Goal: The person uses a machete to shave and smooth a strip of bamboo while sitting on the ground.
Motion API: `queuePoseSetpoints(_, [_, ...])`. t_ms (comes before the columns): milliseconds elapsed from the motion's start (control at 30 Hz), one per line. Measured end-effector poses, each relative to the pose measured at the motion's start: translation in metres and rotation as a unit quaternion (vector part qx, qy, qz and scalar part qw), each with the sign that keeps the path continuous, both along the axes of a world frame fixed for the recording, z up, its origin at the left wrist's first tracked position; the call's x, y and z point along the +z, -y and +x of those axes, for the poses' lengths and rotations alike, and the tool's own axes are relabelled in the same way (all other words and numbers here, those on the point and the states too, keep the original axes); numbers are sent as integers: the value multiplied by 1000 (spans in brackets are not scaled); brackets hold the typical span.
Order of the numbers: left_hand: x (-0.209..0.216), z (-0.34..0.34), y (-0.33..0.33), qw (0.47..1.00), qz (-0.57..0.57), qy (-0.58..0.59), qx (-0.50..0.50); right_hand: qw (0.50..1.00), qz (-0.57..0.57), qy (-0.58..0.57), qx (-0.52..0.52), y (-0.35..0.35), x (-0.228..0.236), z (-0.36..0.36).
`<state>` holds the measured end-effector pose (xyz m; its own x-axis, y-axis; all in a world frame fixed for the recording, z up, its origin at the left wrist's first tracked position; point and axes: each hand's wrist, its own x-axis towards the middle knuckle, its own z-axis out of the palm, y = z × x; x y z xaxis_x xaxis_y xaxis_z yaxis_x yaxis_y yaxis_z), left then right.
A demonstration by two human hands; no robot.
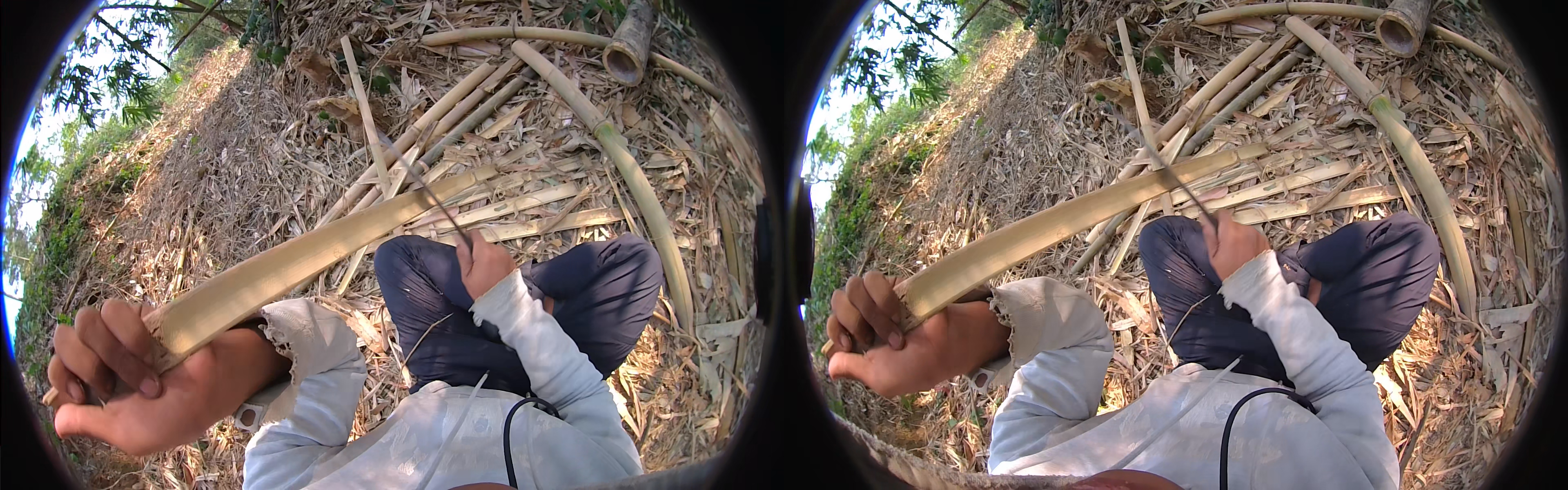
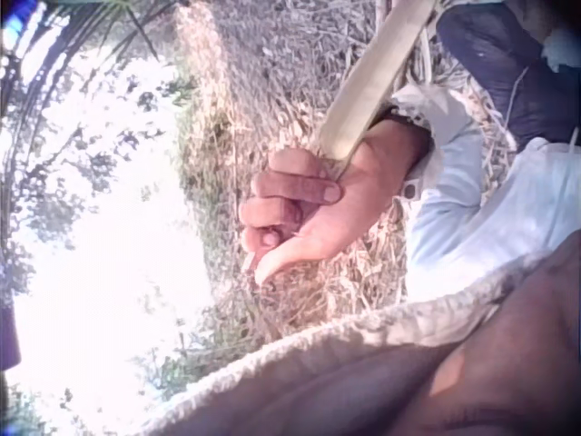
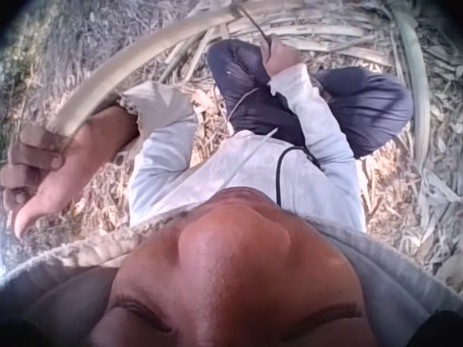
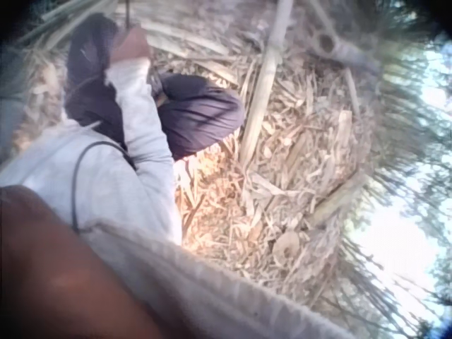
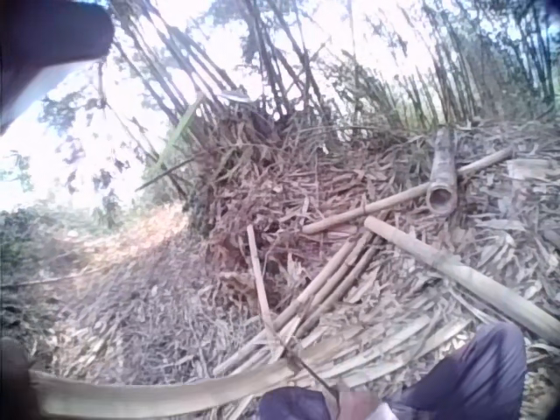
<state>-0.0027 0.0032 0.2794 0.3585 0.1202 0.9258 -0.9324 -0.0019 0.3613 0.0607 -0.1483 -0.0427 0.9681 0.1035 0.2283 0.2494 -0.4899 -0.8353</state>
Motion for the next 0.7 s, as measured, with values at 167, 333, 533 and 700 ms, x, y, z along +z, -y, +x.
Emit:
queuePoseSetpoints(167, [2, -1, -15, 999, -15, 12, 48, 998, -36, -34, 26, 9, 11, 4])
queuePoseSetpoints(333, [-2, 2, -16, 1000, 5, 11, 18, 989, 59, 122, 65, -5, 21, -9])
queuePoseSetpoints(533, [11, 27, -24, 990, -8, 33, 134, 991, -62, -102, -68, 19, -106, 73])
queuePoseSetpoints(700, [18, 40, -35, 989, -10, 20, 144, 995, 67, 53, 44, -5, -17, 25])
